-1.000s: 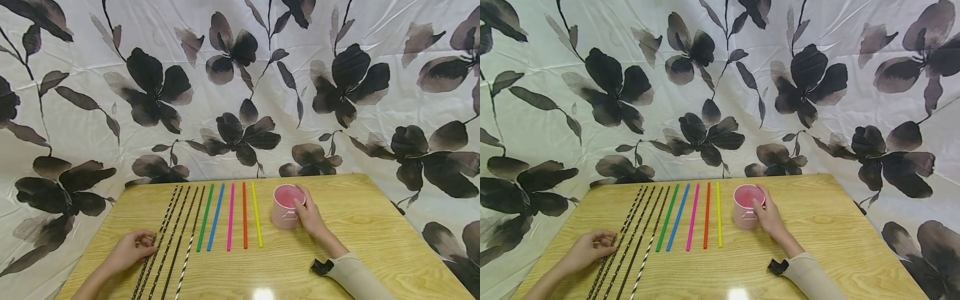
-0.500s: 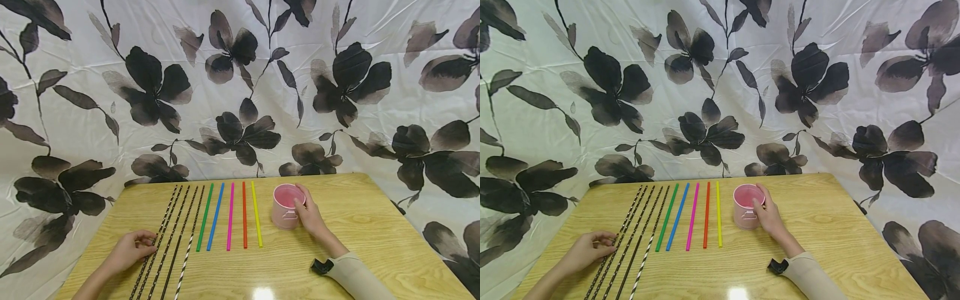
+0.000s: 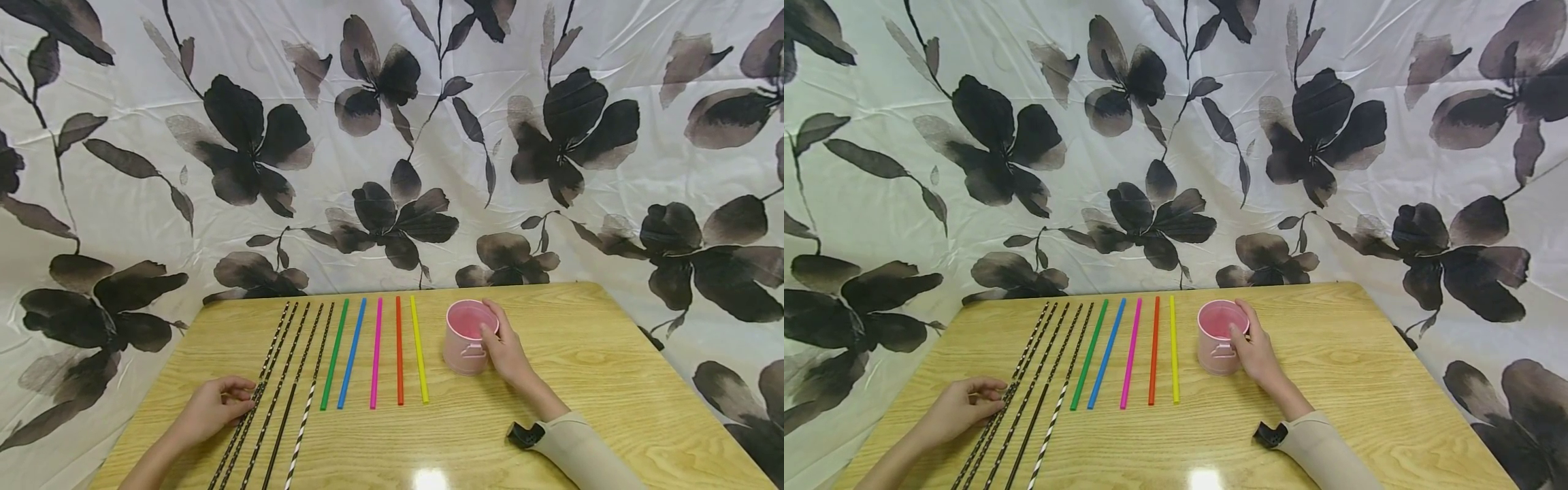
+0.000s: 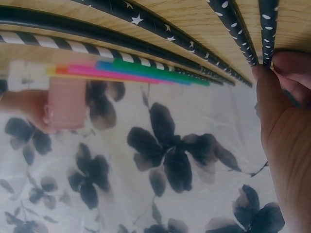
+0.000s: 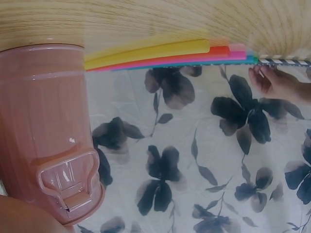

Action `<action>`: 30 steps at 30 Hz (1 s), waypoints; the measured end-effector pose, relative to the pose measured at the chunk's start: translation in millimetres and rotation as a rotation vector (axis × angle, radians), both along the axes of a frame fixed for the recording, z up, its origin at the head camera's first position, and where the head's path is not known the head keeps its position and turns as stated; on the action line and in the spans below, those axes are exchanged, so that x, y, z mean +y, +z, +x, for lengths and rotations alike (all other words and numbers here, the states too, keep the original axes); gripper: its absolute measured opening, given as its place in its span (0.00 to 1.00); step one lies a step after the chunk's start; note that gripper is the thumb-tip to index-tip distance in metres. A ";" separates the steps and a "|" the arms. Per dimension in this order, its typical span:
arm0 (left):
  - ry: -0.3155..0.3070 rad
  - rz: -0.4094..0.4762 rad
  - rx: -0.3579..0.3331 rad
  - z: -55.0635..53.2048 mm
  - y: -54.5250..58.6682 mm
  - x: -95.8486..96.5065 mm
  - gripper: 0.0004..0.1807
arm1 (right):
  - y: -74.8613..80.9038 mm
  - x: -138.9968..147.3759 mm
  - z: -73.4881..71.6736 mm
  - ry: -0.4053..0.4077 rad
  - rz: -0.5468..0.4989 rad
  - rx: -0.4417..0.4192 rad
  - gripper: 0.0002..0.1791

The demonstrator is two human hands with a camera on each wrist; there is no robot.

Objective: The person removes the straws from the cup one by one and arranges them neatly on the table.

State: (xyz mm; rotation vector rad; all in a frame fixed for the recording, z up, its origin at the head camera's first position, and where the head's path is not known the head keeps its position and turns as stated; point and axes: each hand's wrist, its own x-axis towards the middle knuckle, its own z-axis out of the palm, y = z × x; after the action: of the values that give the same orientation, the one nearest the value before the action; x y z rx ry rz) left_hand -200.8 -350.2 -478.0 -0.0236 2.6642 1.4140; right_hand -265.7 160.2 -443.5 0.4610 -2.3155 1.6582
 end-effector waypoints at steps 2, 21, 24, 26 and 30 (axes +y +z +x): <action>0.010 -0.013 0.005 -0.2 -0.7 0.5 0.21 | -0.8 0.3 -0.4 0.002 -0.002 0.006 0.25; 0.044 -0.069 -0.003 -1.1 -1.0 3.0 0.19 | -2.9 0.7 -1.8 -0.002 -0.005 0.009 0.25; 0.035 -0.074 0.004 -1.7 -2.3 1.5 0.19 | -2.1 0.4 -1.4 -0.001 -0.005 0.014 0.25; 0.039 -0.073 0.001 -2.2 -3.2 0.7 0.19 | -1.5 0.2 -1.0 0.001 -0.005 0.011 0.25; 0.030 -0.079 0.010 -2.3 -3.4 0.3 0.19 | -1.0 0.3 -0.5 0.002 -0.003 0.015 0.25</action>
State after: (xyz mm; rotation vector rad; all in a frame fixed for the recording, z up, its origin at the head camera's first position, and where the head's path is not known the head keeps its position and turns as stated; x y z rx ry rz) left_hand -203.1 -349.9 -481.4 -0.0644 2.7374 1.3200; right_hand -266.2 160.5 -444.4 0.4737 -2.3016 1.6533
